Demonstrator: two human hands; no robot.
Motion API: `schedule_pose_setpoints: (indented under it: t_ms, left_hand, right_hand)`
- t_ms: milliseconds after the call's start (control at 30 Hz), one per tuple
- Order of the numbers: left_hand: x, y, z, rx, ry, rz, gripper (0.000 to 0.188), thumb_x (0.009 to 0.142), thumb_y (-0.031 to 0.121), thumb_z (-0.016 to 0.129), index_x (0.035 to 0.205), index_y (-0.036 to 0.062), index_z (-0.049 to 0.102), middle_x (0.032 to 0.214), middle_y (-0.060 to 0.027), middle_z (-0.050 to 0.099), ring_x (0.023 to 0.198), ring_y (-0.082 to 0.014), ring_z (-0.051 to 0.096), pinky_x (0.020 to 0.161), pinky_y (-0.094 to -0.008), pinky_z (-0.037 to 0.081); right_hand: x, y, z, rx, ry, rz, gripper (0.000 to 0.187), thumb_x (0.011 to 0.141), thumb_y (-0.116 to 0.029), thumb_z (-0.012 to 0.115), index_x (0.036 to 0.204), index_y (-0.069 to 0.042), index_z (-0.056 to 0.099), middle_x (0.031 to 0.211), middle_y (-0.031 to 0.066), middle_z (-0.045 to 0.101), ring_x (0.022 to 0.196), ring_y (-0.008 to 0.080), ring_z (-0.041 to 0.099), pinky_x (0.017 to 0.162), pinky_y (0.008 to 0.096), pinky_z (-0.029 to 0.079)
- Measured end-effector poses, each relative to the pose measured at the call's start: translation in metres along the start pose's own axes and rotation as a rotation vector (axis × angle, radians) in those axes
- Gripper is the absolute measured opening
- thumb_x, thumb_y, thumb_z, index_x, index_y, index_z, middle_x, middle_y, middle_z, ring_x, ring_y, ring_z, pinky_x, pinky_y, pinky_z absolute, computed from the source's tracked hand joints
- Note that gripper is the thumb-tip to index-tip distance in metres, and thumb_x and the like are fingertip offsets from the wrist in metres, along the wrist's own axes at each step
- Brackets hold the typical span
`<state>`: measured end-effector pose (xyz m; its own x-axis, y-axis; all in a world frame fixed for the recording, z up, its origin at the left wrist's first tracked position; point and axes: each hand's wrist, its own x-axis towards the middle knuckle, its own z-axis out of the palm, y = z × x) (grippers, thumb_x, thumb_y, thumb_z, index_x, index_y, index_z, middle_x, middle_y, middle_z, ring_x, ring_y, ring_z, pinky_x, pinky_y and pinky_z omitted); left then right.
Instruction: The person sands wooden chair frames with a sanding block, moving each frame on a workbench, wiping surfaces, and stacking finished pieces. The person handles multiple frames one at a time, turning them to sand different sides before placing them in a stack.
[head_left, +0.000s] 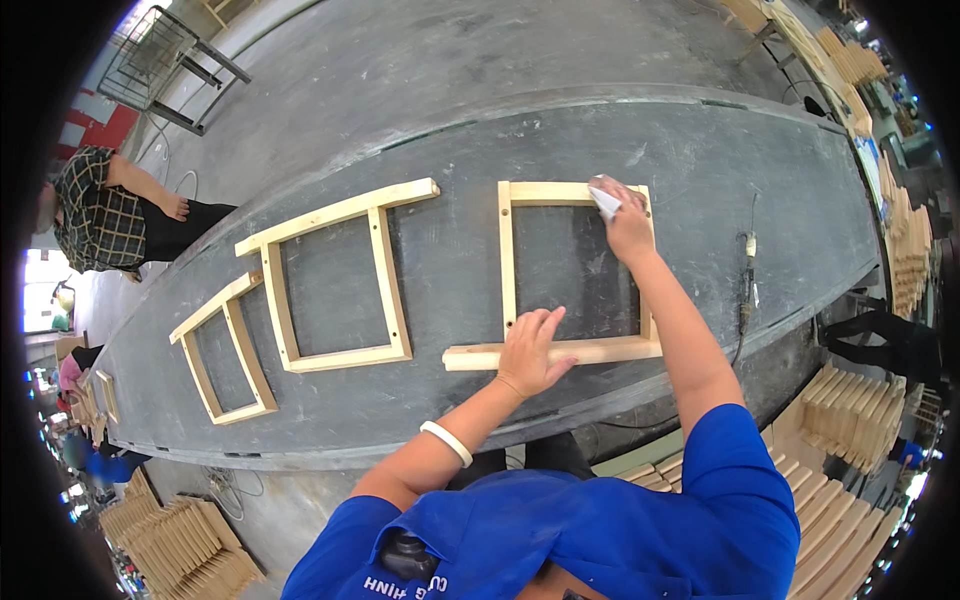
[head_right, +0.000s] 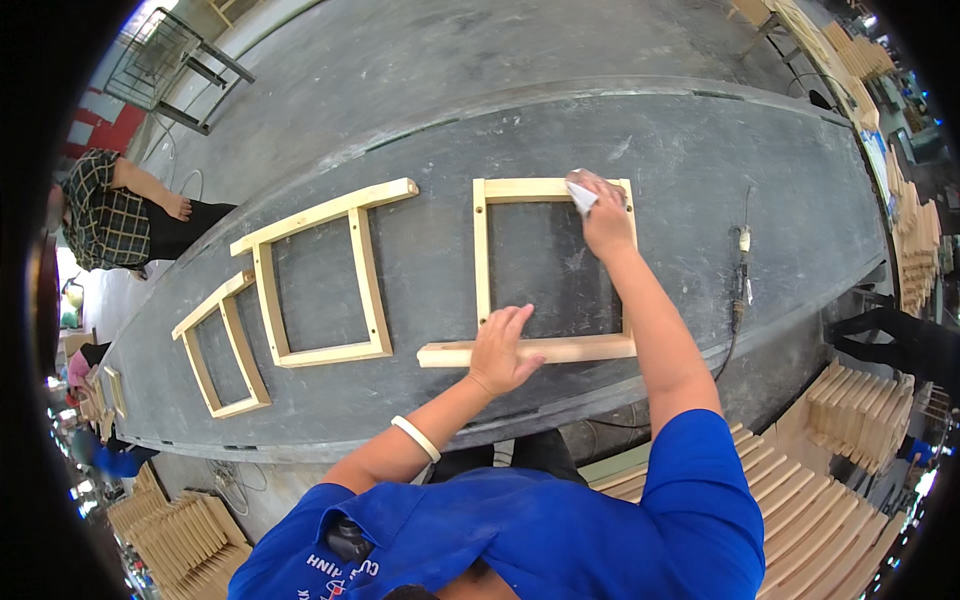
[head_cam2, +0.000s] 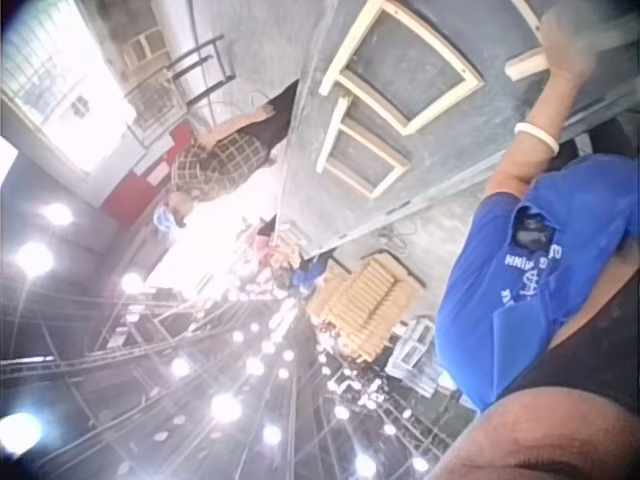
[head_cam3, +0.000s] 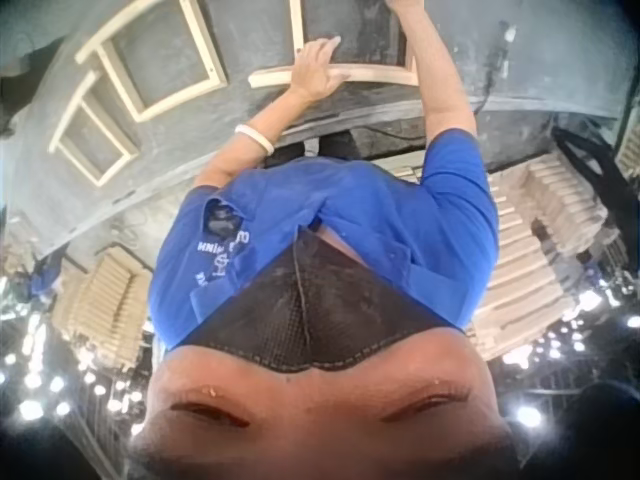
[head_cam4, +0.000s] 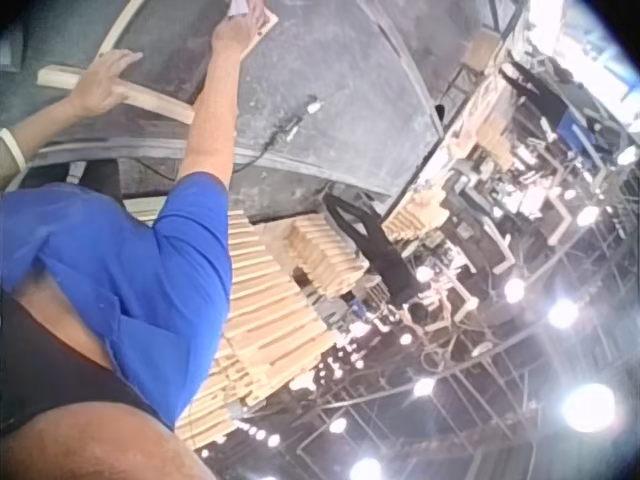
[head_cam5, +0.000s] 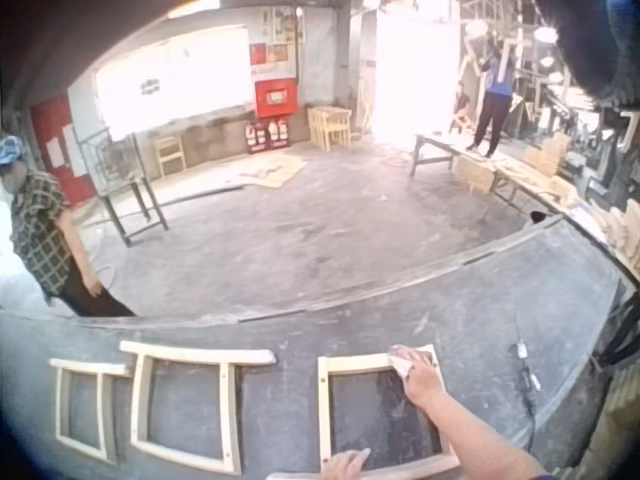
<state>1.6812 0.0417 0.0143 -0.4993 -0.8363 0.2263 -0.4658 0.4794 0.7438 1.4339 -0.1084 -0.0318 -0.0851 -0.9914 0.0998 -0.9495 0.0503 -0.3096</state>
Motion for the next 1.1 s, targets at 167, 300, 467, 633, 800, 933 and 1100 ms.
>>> schedule_pose_setpoints:
  t_ms: [167,300,467,633,800,933,1100]
  left_hand:
    - [-0.001,-0.003,0.002,-0.061,0.02,0.011,0.072,0.074,0.037,0.07,0.131,0.0019,0.043,0.117,-0.0209,0.05,0.105,-0.0384,0.05,0.091,-0.0448,0.04]
    - [-0.005,-0.006,-0.001,-0.12,0.003,0.001,0.066,0.073,0.032,0.071,0.125,0.002,0.046,0.116,-0.0208,0.051,0.104,-0.0385,0.051,0.09,-0.0449,0.041]
    - [-0.002,-0.005,-0.003,-0.152,-0.005,0.035,0.065,0.072,0.033,0.073,0.123,0.0016,0.046,0.113,-0.0199,0.053,0.102,-0.0373,0.051,0.088,-0.0433,0.043]
    - [-0.012,-0.008,-0.019,-0.302,-0.041,0.119,0.052,0.075,0.023,0.072,0.115,0.0004,0.05,0.111,-0.0198,0.053,0.1,-0.0379,0.051,0.087,-0.0426,0.043]
    - [-0.168,-0.028,-0.099,-0.37,-0.245,-0.406,0.019,0.08,0.011,0.066,0.095,0.0012,0.06,0.091,-0.0137,0.062,0.078,-0.0266,0.059,0.069,-0.0335,0.047]
    - [-0.346,-0.041,-0.148,0.012,-0.512,-1.202,0.027,0.088,0.024,0.063,0.093,-0.0019,0.066,0.072,-0.0176,0.066,0.073,-0.0265,0.068,0.064,-0.0368,0.049]
    - [-0.447,-0.04,-0.162,-0.069,-0.76,-1.495,0.025,0.088,0.023,0.064,0.091,-0.0012,0.067,0.072,-0.0151,0.067,0.072,-0.023,0.067,0.063,-0.0353,0.049]
  right_hand:
    - [0.001,-0.079,0.011,0.42,0.07,0.111,0.044,0.086,-0.009,0.053,0.129,-0.014,0.053,0.139,0.0094,0.047,0.13,0.031,0.041,0.108,0.0418,0.031]
    - [0.011,-0.086,0.012,0.196,0.014,-0.282,0.044,0.086,-0.008,0.053,0.129,-0.016,0.053,0.129,0.0098,0.053,0.121,0.0315,0.047,0.103,0.0422,0.038]
    - [0.016,-0.088,0.015,0.375,0.096,0.135,0.038,0.086,-0.009,0.053,0.123,-0.018,0.057,0.129,0.0074,0.054,0.115,0.0283,0.051,0.1,0.0392,0.039]
    - [0.01,-0.109,0.034,0.122,0.054,-0.162,0.037,0.088,-0.018,0.053,0.126,-0.017,0.056,0.135,0.008,0.05,0.126,0.0305,0.044,0.107,0.0416,0.033]
    - [0.027,-0.06,0.018,0.022,0.246,0.159,0.038,0.09,-0.015,0.055,0.128,-0.016,0.055,0.131,0.0089,0.054,0.119,0.0322,0.05,0.1,0.0396,0.041]
    - [0.038,-0.102,0.041,0.568,0.035,0.233,0.045,0.086,-0.008,0.055,0.131,-0.01,0.053,0.135,0.0125,0.05,0.126,0.0294,0.043,0.105,0.0386,0.037]
    - [-0.029,-0.164,0.061,0.168,-0.003,-0.036,0.051,0.083,-0.005,0.053,0.133,-0.001,0.047,0.147,0.0116,0.034,0.136,0.0272,0.032,0.11,0.0365,0.031]
